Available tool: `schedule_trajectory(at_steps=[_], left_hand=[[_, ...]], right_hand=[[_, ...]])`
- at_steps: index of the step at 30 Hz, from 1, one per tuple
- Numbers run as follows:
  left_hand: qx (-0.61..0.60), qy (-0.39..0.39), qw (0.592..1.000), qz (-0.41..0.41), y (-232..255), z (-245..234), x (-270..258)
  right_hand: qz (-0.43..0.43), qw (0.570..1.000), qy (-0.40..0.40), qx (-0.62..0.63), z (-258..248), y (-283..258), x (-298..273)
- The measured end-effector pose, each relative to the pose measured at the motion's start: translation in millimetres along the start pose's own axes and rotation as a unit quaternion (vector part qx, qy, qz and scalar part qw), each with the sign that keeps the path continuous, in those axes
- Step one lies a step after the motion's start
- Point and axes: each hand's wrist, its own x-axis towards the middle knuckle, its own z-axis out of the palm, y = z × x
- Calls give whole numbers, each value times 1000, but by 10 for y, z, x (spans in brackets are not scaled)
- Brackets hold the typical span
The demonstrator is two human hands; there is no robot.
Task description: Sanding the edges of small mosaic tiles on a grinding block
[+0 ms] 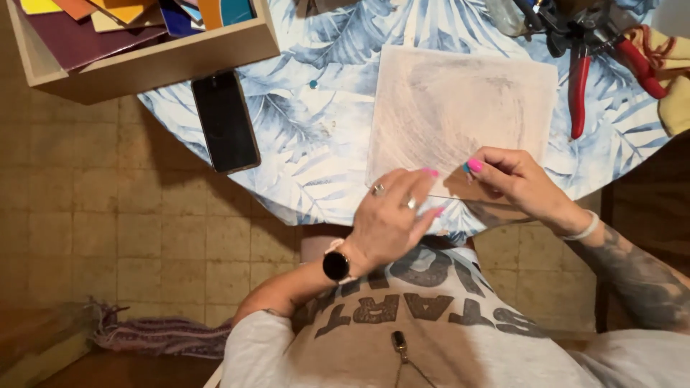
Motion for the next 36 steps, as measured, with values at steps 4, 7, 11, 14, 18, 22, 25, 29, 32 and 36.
schedule_trajectory(at_steps=[4,7,11,14,18,22,25,29,32,36], left_hand=[[-77,98,991,-48,-94,141,77],[-189,108,972,-89,-23,41,238],[-230,117,961,-104,-2,47,285],[-229,126,959,-109,-16,72,271],[-190,135,969,-80,-29,79,254],[-113,129,984,-45,-18,182,134],[-36,92,995,27,-13,260,-42],[46,-11,996,76,-63,146,-222],[51,-62,993,82,-130,141,-245],[68,-79,991,89,-122,121,-265]], right_hand=[[-50,998,28,19,133,37,20],[-87,994,66,-22,186,-46,49],[-105,990,89,-40,245,-103,82],[-119,987,92,-52,264,-137,84],[-139,984,90,-66,263,-47,102],[-177,972,92,-126,228,41,64],[-244,919,105,-290,34,392,-7],[-295,743,97,-593,-106,487,-162],[-330,733,76,-590,-9,517,63],[-385,748,67,-537,299,223,648]])
